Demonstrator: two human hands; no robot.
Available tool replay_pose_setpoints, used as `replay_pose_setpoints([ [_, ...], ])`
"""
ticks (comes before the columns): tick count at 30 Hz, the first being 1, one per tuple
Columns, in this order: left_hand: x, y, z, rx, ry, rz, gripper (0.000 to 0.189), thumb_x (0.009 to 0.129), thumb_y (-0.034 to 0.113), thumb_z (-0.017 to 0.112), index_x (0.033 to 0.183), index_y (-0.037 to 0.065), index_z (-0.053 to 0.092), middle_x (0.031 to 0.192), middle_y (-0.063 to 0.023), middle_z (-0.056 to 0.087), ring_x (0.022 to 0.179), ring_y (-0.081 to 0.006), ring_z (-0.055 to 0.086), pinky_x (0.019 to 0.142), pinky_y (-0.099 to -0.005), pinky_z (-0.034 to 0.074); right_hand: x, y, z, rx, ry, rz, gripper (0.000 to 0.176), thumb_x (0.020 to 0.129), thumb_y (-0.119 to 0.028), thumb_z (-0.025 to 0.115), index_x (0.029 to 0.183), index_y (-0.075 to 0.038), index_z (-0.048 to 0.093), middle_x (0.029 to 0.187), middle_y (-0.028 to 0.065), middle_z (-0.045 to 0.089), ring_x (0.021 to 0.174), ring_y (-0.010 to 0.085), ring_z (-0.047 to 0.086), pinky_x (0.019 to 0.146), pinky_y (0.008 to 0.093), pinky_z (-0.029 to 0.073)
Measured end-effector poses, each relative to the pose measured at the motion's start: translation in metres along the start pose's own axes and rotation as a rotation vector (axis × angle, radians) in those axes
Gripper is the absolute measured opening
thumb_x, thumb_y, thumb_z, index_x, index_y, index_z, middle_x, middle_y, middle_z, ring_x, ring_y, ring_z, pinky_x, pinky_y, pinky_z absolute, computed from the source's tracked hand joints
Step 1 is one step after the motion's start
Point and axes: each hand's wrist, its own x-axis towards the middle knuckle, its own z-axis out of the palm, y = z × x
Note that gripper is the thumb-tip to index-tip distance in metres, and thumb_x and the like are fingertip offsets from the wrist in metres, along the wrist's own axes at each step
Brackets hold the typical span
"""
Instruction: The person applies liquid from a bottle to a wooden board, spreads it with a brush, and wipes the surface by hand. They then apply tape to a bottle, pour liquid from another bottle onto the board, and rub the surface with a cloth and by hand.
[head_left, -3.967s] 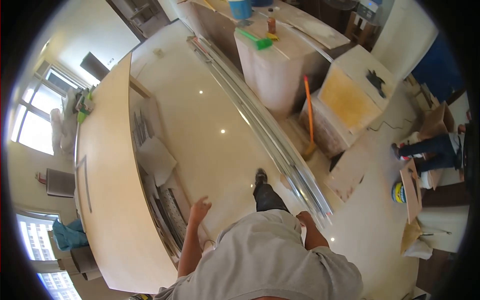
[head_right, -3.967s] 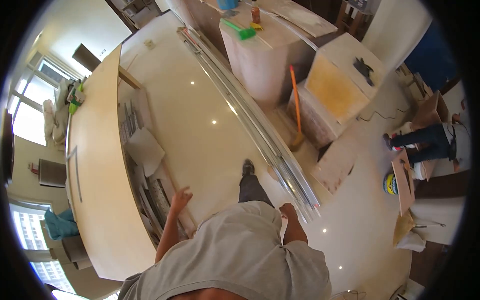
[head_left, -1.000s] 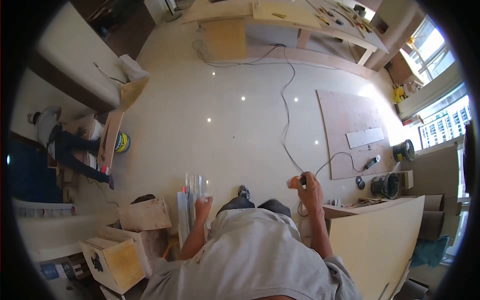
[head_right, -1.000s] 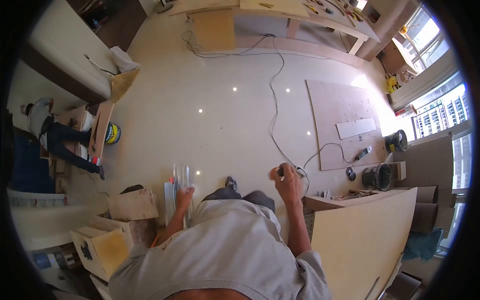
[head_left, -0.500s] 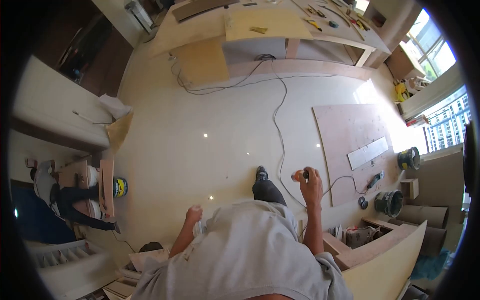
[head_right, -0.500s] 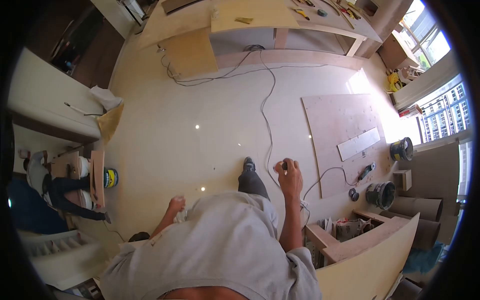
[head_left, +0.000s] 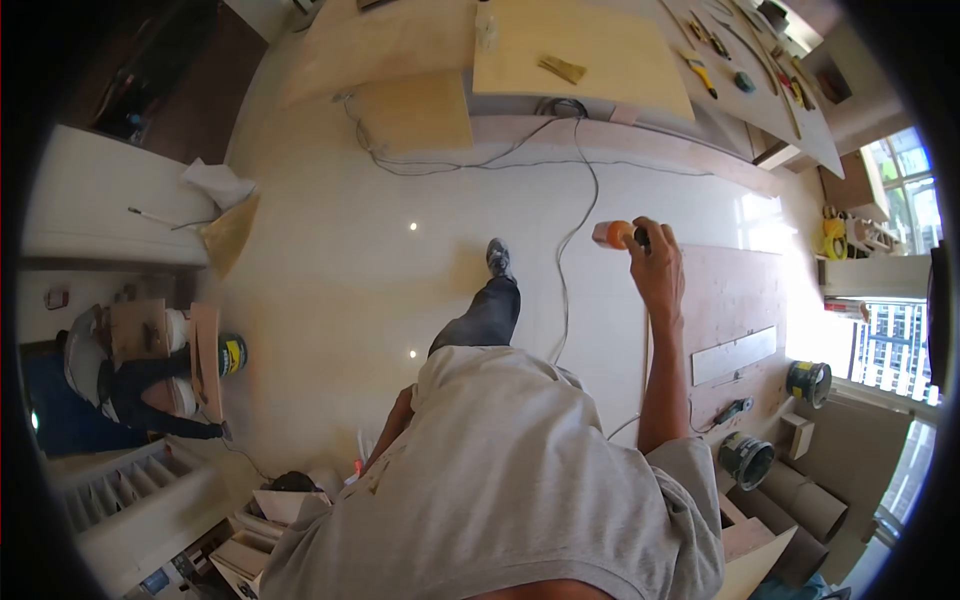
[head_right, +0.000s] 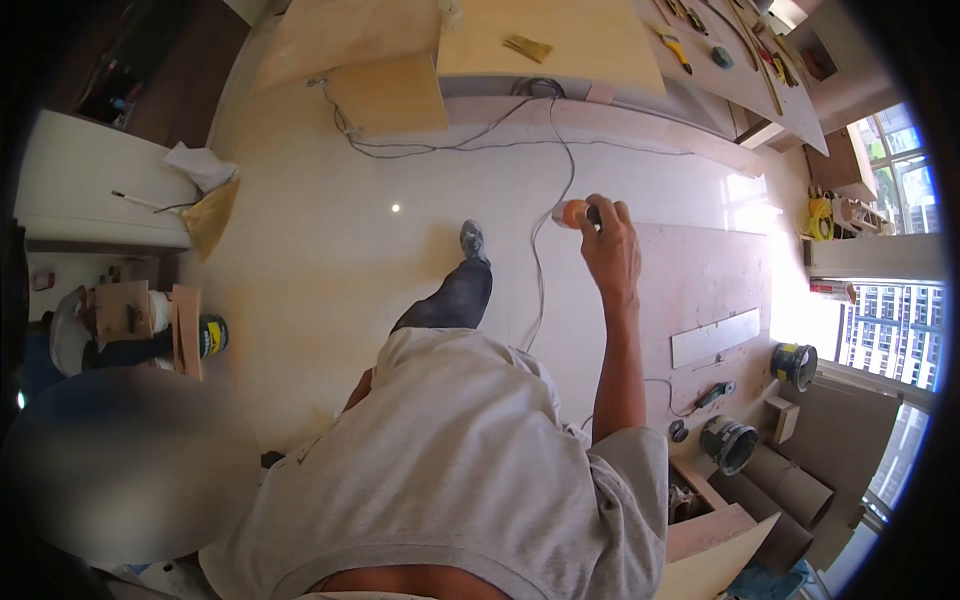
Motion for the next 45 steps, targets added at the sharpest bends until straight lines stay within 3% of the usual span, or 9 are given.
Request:
replay_pose_setpoints([
  [10,0.211,0.32,-0.066,-0.078,-0.006,-0.018,0.039,0.096,0.018,0.071,0.134,0.008,0.067,0.083,-0.0075,0.07,0.067,-0.0162,0.067,0.057,-0.0341,0.057,0.293,-0.028,0.025,0.035,0.098,-0.042,0.024,0.094,-0.015,0.071,0.117,-0.008,0.07,0.103,0.0163,0.067,0.092,0.0384,0.069,0.079,0.047,0.054],
  [16,0.233,0.541,-0.108,-0.361,0.057,0.499,0.039,0.103,0.019,0.065,0.139,0.004,0.062,0.09,-0.0012,0.064,0.078,-0.01,0.062,0.064,-0.0267,0.051,0.438,-0.03,0.063,0.009,0.077,-0.085,0.027,0.092,-0.021,0.071,0.117,-0.01,0.071,0.105,0.0162,0.068,0.098,0.038,0.069,0.082,0.0472,0.054],
  [20,0.225,0.572,-0.1,-0.408,0.139,0.491,0.038,0.103,0.018,0.063,0.139,0.004,0.062,0.093,-0.0011,0.066,0.082,-0.0095,0.062,0.065,-0.0255,0.051,0.527,-0.011,0.107,-0.001,0.012,-0.115,0.031,0.09,-0.027,0.069,0.116,-0.011,0.071,0.105,0.0154,0.068,0.098,0.0382,0.069,0.082,0.0483,0.054],
  [25,0.219,0.491,-0.065,-0.382,0.111,0.235,0.041,0.102,0.019,0.063,0.139,0.004,0.062,0.1,-0.0033,0.07,0.083,-0.0115,0.066,0.067,-0.0267,0.053,0.597,0.016,0.154,0.037,-0.149,-0.14,0.028,0.089,-0.029,0.065,0.111,-0.012,0.07,0.103,0.0152,0.068,0.095,0.0397,0.07,0.081,0.0506,0.055],
  [30,0.202,0.399,-0.03,0.388,0.122,0.045,0.045,0.099,0.029,0.07,0.138,0.007,0.065,0.118,-0.0107,0.076,0.103,-0.0176,0.072,0.085,-0.0345,0.059,0.64,0.02,0.158,0.097,-0.296,-0.126,0.036,0.09,-0.04,0.077,0.107,-0.01,0.065,0.101,0.0137,0.07,0.091,0.0392,0.07,0.076,0.0508,0.056],
  [35,0.149,0.509,-0.004,0.245,0.152,-0.253,0.046,0.098,0.029,0.071,0.138,0.006,0.065,0.11,-0.0115,0.075,0.096,-0.0188,0.072,0.078,-0.0343,0.06,0.709,0.022,0.11,0.196,-0.478,-0.067,0.043,0.089,-0.044,0.079,0.113,-0.01,0.069,0.104,0.0142,0.073,0.089,0.0368,0.071,0.076,0.0485,0.056],
  [38,0.134,0.583,0.004,0.112,0.208,-0.342,0.047,0.097,0.029,0.071,0.138,0.006,0.065,0.105,-0.012,0.075,0.092,-0.0194,0.073,0.075,-0.0342,0.061,0.802,0.074,0.151,0.308,-0.341,-0.01,0.034,0.094,-0.037,0.074,0.106,-0.006,0.071,0.104,0.0203,0.072,0.089,0.0378,0.07,0.08,0.0498,0.054],
  [41,0.134,0.605,0.008,-0.225,0.211,-0.226,0.046,0.096,0.027,0.072,0.137,0.007,0.065,0.102,-0.012,0.075,0.089,-0.0196,0.072,0.073,-0.0351,0.061,0.892,0.161,0.244,0.183,-0.127,-0.23,0.018,0.094,-0.02,0.071,0.095,-0.002,0.069,0.085,0.0195,0.066,0.082,0.0371,0.065,0.074,0.047,0.051],
  [45,0.155,0.678,0.007,-0.049,0.428,-0.006,0.051,0.092,0.021,0.077,0.139,0.008,0.063,0.106,-0.0116,0.074,0.09,-0.0224,0.072,0.075,-0.0364,0.062,0.991,0.21,0.323,0.174,-0.054,-0.176,0.019,0.091,-0.011,0.071,0.106,-0.001,0.065,0.109,0.0221,0.068,0.102,0.0442,0.066,0.087,0.0524,0.053],
])
